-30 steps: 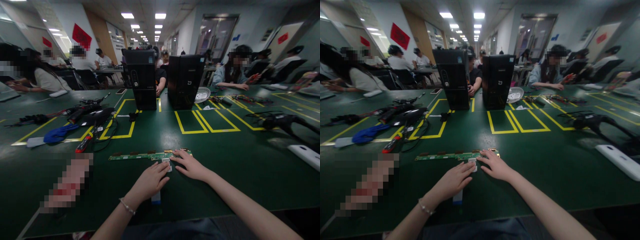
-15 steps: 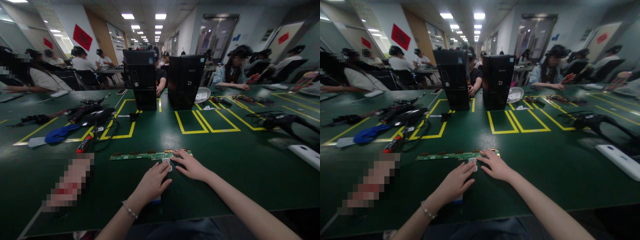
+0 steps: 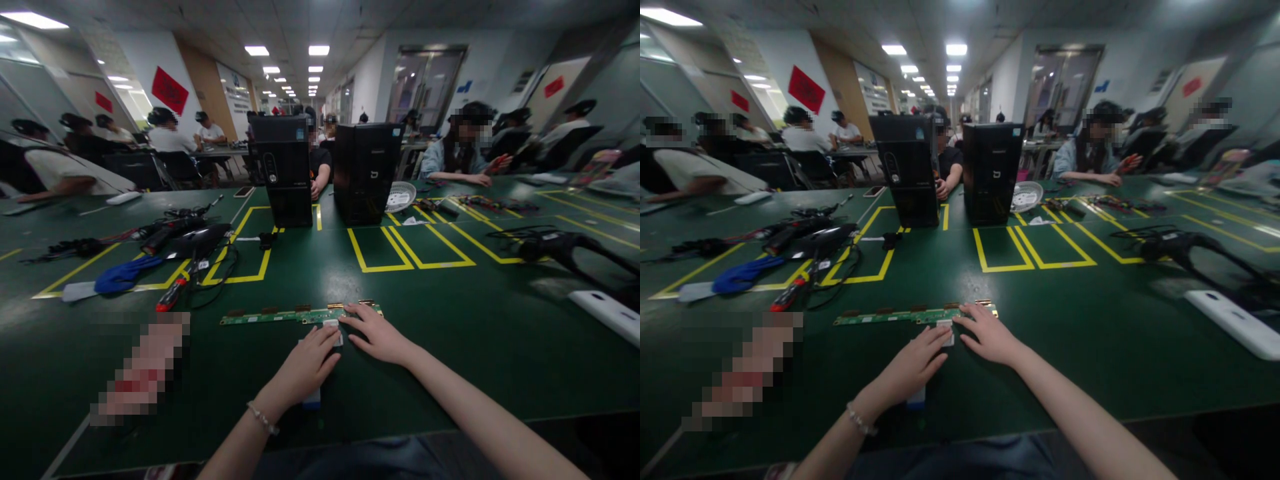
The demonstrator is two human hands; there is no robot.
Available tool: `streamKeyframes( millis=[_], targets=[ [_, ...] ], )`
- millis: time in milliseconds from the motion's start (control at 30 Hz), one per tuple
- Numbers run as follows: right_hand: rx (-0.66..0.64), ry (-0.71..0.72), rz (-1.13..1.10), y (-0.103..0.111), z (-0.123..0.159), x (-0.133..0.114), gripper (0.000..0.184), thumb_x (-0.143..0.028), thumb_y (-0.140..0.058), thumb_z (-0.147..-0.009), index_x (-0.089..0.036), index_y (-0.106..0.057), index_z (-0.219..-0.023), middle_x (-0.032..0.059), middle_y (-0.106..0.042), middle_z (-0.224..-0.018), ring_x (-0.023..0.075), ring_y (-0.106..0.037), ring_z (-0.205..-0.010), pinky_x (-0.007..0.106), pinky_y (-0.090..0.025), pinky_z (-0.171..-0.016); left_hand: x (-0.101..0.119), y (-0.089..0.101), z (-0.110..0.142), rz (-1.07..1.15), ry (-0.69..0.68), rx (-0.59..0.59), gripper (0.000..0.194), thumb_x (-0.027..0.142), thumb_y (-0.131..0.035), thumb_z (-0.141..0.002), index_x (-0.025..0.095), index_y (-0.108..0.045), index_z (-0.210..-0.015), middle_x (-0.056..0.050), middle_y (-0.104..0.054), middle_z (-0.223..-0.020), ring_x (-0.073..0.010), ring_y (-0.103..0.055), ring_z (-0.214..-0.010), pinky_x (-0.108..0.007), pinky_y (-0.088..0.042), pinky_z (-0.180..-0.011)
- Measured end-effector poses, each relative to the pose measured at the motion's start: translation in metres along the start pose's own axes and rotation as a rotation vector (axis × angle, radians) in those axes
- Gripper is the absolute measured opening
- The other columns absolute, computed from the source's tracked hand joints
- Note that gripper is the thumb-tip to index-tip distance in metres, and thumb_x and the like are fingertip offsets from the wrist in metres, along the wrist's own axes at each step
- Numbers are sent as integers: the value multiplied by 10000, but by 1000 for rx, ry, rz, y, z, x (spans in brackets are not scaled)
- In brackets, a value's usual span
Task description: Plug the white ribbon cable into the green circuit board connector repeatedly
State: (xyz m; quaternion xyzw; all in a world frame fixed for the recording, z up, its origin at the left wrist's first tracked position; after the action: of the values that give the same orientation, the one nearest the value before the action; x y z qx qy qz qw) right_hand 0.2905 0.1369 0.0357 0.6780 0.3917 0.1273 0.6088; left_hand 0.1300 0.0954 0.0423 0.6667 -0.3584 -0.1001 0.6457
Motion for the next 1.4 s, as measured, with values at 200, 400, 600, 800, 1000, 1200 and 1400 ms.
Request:
streamKeyframes(
  millis=[200,400,600,800,1000,1200,1400],
  targets=[
    [-37,-5,11,0,-1,0,443,-347,-463,-941,-254,-483,-1374,103,-414,-1443,245,-323,-1375,500,-270,-1134,-7,27,4,88,10,57,460,262,-421,-993,248,-378,-1451,-60,-397,-1504,-203,-345,-1384,-405,-353,-1097],
    [-68,-21,-9,2,0,2,455,-392,-438,-952,-282,-459,-1393,82,-378,-1472,248,-298,-1387,509,-265,-1136,-44,44,42,-16,204,127,408,300,-397,-994,210,-479,-1384,-90,-471,-1447,-252,-470,-1298,-470,-393,-1062],
    [-84,-36,-18,3,0,2,464,-405,-434,-952,-285,-451,-1401,80,-370,-1480,260,-288,-1393,522,-286,-1124,-70,35,82,-176,268,148,397,285,-388,-967,189,-541,-1320,-104,-538,-1383,-260,-530,-1239,-506,-378,-1061],
    [-59,-14,-14,9,-1,3,434,-365,-442,-952,-260,-486,-1371,75,-421,-1448,247,-290,-1393,529,-250,-1140,-77,25,96,-258,292,255,399,245,-383,-954,202,-534,-1320,-102,-594,-1316,-279,-537,-1224,-598,-268,-1090],
    [-39,4,-41,12,-3,-2,412,-347,-430,-959,-275,-499,-1359,65,-401,-1461,240,-266,-1404,523,-238,-1146,-83,21,96,-186,284,278,378,271,-398,-960,187,-568,-1286,-101,-580,-1319,-270,-527,-1228,-522,-367,-1067],
    [-101,61,-92,11,-5,-21,452,-430,-428,-958,-305,-471,-1390,50,-315,-1513,250,-195,-1428,516,-187,-1160,-80,26,95,-160,300,295,377,281,-406,-961,203,-565,-1294,-91,-579,-1311,-274,-533,-1213,-523,-370,-1066],
    [-165,88,-101,5,-5,-25,509,-504,-466,-927,-327,-454,-1404,50,-211,-1559,277,-116,-1443,536,-129,-1158,-79,27,93,-156,315,312,372,290,-405,-964,204,-569,-1286,-94,-583,-1303,-273,-549,-1187,-523,-379,-1058]
  ],
)
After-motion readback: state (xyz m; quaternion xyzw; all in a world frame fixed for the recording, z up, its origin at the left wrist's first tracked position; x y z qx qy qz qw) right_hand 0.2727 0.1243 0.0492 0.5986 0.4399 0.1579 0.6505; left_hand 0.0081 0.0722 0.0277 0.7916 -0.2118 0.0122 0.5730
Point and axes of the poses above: each hand's wrist, its own z-axis away from the middle knuckle, its own y-axis out of the back of the hand, x = y × z, the point moved 6 cm from there along -z, towards the middle knuckle
